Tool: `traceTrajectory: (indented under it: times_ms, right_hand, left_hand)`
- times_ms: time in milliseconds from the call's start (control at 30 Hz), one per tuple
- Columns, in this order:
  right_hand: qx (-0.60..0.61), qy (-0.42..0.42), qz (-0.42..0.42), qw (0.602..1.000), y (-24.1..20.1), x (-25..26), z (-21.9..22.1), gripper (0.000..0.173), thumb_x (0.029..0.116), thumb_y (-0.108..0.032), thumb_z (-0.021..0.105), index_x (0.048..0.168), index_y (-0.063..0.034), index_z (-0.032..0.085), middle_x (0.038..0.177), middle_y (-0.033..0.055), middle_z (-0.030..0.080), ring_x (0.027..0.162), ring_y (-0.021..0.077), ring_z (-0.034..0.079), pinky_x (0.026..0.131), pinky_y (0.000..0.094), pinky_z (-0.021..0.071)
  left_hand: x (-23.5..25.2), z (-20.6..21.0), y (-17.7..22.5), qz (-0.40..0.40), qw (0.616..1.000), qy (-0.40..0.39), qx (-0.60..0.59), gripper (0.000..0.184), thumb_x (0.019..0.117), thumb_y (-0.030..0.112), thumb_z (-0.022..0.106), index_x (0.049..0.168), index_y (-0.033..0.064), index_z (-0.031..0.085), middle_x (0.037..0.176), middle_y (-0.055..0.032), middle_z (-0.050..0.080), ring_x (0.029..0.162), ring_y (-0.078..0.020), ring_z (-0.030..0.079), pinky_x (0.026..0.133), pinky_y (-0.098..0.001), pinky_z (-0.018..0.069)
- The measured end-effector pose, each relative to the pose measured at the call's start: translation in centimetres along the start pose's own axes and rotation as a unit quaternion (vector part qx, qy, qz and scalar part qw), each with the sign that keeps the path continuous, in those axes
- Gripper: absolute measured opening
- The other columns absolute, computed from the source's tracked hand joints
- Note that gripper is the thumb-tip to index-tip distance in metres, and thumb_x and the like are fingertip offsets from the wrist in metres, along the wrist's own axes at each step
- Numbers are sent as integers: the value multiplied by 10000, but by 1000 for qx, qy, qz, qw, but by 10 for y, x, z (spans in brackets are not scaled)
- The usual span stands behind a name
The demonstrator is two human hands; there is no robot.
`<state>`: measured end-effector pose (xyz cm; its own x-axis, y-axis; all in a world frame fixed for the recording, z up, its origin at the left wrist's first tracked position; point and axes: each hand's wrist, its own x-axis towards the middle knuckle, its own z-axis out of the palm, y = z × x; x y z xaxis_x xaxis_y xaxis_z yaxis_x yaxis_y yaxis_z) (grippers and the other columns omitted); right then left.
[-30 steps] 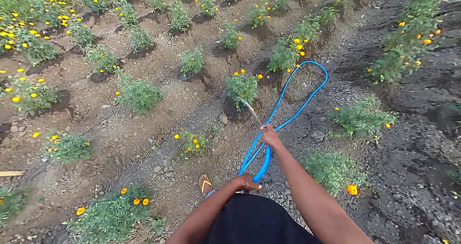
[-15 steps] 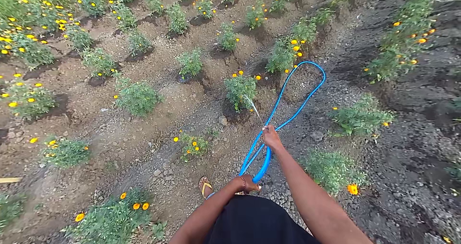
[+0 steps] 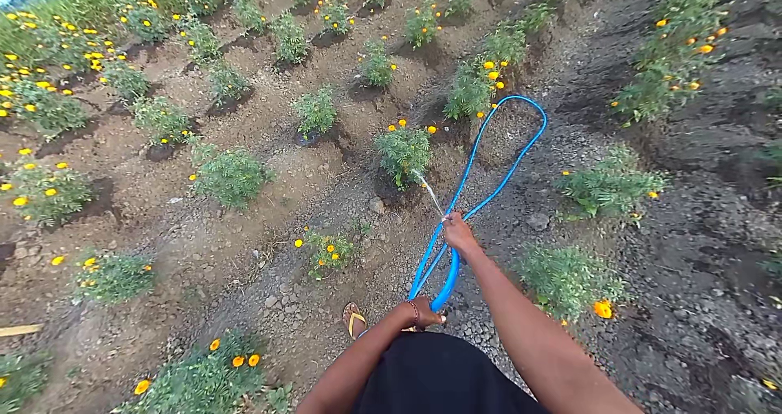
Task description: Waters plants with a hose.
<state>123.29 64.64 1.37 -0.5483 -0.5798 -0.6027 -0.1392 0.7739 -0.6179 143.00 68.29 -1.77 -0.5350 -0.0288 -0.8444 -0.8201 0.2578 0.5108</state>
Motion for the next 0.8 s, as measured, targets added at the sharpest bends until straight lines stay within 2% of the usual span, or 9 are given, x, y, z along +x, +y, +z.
traceTrajectory:
  times_ms: [233,367,433,533,600,667,700,767,800]
  right_hand:
    - [19,-15,0,1000,8,5,-1,398,1138,-275,343,1491,-99,394,1107,193,609,813,267,627,734,443,529]
    - [127,36,29,991,24,2,-16,417,1138,-269,336,1510,-80,346,1002,162,585,685,224,604,647,403,539]
    - [179,51,22,982,33,-7,-26,418,1139,-268,321,1518,-92,306,915,122,542,613,199,560,585,382,525]
    - [133,39,-16,990,41,-30,-40,448,1134,-294,322,1543,-113,314,990,170,608,682,259,604,654,449,543]
    - [86,25,-64,994,47,-42,-40,430,1129,-288,351,1517,-102,362,1019,193,639,737,289,643,694,476,550]
    - [60,-4,-120,991,52,-54,-30,429,1113,-262,400,1490,-59,401,1107,240,675,920,361,696,847,544,559]
    - [40,-18,-145,988,54,-60,-23,426,1112,-254,400,1483,-46,402,1097,248,672,936,379,691,861,558,546]
    - [4,-44,-166,985,59,-68,-13,409,1117,-249,395,1473,-47,411,1061,244,677,927,388,694,870,562,545]
    - [-6,-53,-169,984,61,-70,-9,401,1119,-246,390,1467,-49,418,1039,238,679,909,384,694,858,556,547]
  left_hand:
    - [4,2,-1,-1,1000,5,-8,534,1030,414,591,1211,-88,583,1067,-230,633,910,-300,619,861,-499,498]
    - [13,-2,0,-5,999,22,-23,546,1022,380,617,1265,-106,568,1161,-274,633,1011,-338,643,934,-518,501]
    - [25,-6,-3,35,999,5,-9,509,1000,342,662,1247,-98,591,1150,-264,647,1009,-325,650,948,-509,503]
    - [41,-30,0,162,980,-80,-87,367,966,178,676,1212,-77,577,1080,-160,636,945,-207,602,910,-416,500]
    - [48,-62,19,221,932,-68,-279,382,952,115,556,1300,-38,519,1142,-121,666,975,-182,657,887,-378,559]
    - [58,-95,55,241,840,30,-485,323,1050,131,352,1333,21,463,1072,-103,671,904,-188,674,784,-372,582]
    - [66,-113,76,231,782,80,-573,333,1109,212,272,1315,46,474,1048,-87,666,880,-174,669,764,-352,576]
    - [82,-141,113,199,687,155,-681,344,1131,315,299,1230,46,487,1007,-100,650,848,-196,678,760,-365,586]
    - [89,-151,126,187,669,175,-698,331,1130,347,324,1177,59,478,970,-89,604,812,-191,642,751,-363,570]
